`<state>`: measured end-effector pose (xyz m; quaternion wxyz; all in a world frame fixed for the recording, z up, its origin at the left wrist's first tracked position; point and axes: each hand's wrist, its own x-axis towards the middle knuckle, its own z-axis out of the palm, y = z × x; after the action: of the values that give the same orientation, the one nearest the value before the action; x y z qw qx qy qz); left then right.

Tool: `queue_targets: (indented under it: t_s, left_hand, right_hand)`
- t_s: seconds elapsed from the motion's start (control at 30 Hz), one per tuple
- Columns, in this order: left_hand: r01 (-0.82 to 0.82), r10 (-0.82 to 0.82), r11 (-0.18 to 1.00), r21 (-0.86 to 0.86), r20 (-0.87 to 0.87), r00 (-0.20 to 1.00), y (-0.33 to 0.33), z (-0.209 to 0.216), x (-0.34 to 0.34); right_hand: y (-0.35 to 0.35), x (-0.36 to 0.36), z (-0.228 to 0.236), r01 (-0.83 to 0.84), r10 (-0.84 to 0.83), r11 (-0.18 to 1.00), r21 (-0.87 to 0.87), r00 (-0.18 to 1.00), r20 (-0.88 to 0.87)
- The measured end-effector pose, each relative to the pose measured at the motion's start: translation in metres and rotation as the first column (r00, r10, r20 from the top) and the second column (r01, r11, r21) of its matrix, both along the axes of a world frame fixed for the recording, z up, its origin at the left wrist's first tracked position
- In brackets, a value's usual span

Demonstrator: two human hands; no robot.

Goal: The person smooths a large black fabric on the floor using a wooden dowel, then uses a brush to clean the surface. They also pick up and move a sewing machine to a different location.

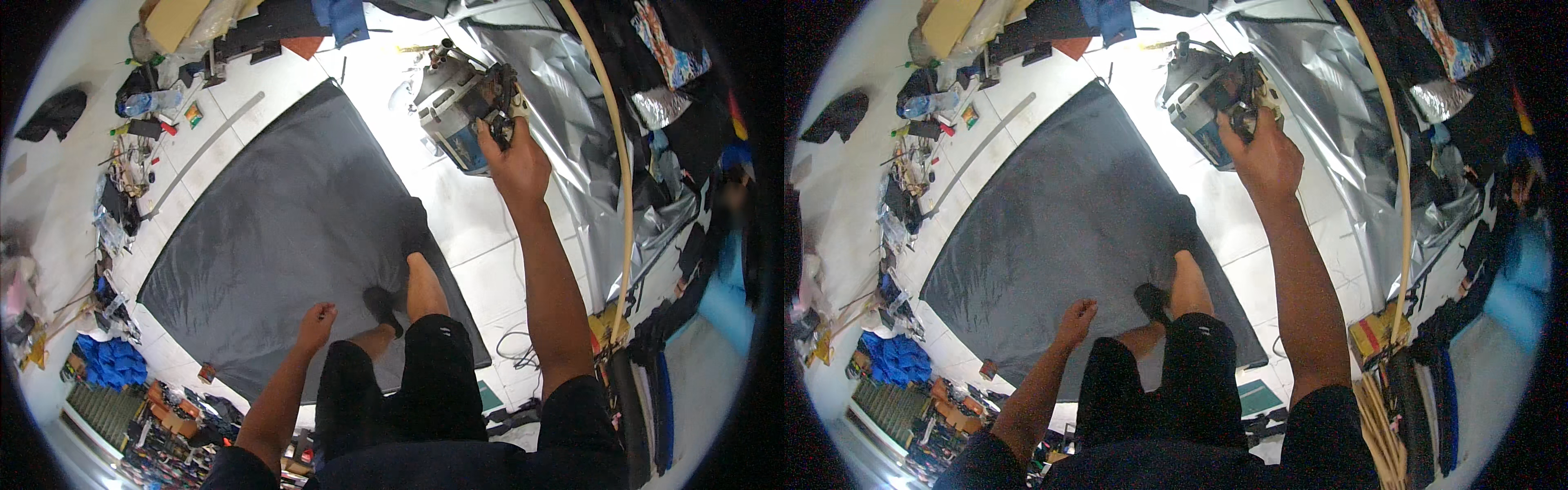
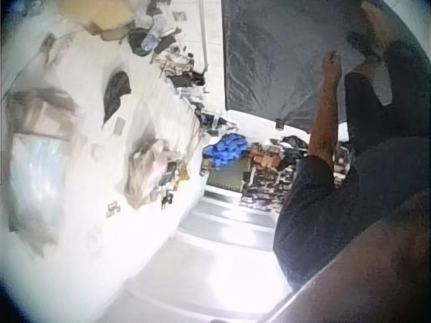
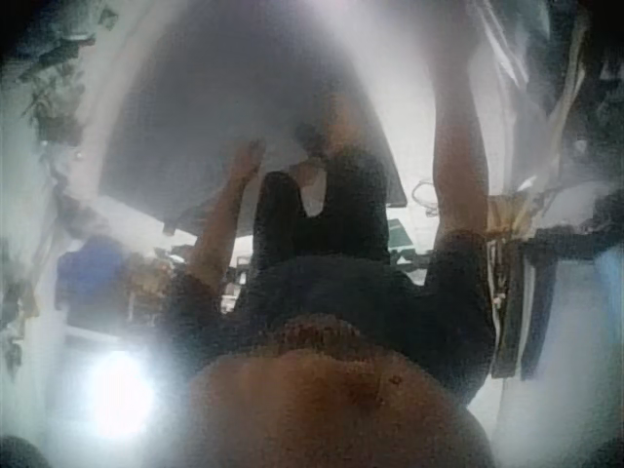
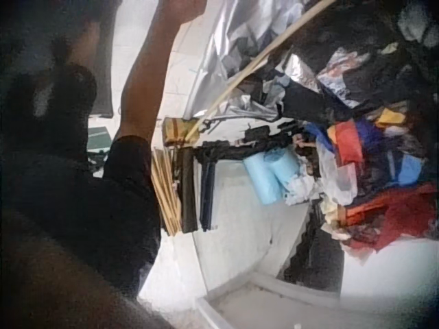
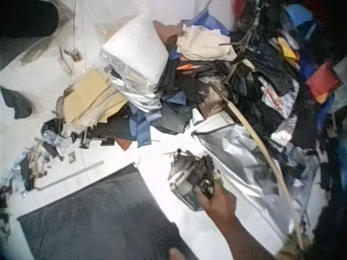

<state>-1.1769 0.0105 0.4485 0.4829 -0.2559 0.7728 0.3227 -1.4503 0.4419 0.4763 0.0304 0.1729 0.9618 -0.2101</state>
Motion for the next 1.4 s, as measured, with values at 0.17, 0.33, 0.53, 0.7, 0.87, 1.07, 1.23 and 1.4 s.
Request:
queue_targets:
  t_s: [0.17, 0.33, 0.53, 0.7, 0.87, 1.07, 1.23, 1.4]
  left_hand:
    - [-0.073, 0.072, 0.997, -0.008, -0.09, 0.993, -0.002, -0.014, -0.012]
    - [-0.107, 0.11, 0.993, 0.042, -0.089, 0.99, 0.011, 0.006, -0.047]
    - [-0.078, 0.08, 0.996, 0.032, -0.059, 0.995, -0.035, -0.014, -0.026]
    - [-0.003, 0.005, 1.0, 0.016, -0.149, 0.989, -0.052, 0.007, -0.03]
    - [0.127, -0.11, 0.988, 0.091, -0.17, 0.979, -0.053, 0.085, -0.045]
    - [0.59, -0.475, 0.777, 0.221, -0.41, 0.779, -0.075, 0.194, -0.011]
    - [0.61, -0.571, 0.712, 0.347, -0.219, 0.791, -0.056, 0.2, -0.015]
    - [-0.324, -0.185, 0.734, 0.597, 0.635, 0.75, -0.036, 0.228, -0.001]
  right_hand:
    - [-0.013, -0.033, 0.003, -0.057, 0.057, 0.998, -0.025, 0.998, 0.033]
    - [-0.016, -0.072, 0.003, -0.162, 0.161, 0.986, 0.036, 0.986, 0.038]
    - [-0.012, -0.108, 0.011, -0.252, 0.248, 0.967, 0.045, 0.966, 0.078]
    - [-0.049, -0.048, 0.034, -0.23, 0.293, 0.934, 0.274, 0.932, -0.214]
    - [-0.078, 0.178, 0.054, -0.051, 0.21, 0.937, -0.345, 0.873, 0.441]
    - [-0.164, 0.185, 0.17, -0.617, 0.811, 0.57, -0.543, 0.53, 0.248]
    - [-0.169, 0.169, 0.165, -0.374, 0.837, 0.534, -0.758, 0.361, 0.411]
    - [-0.146, 0.125, 0.181, -0.075, 0.814, 0.539, -0.839, 0.301, 0.497]
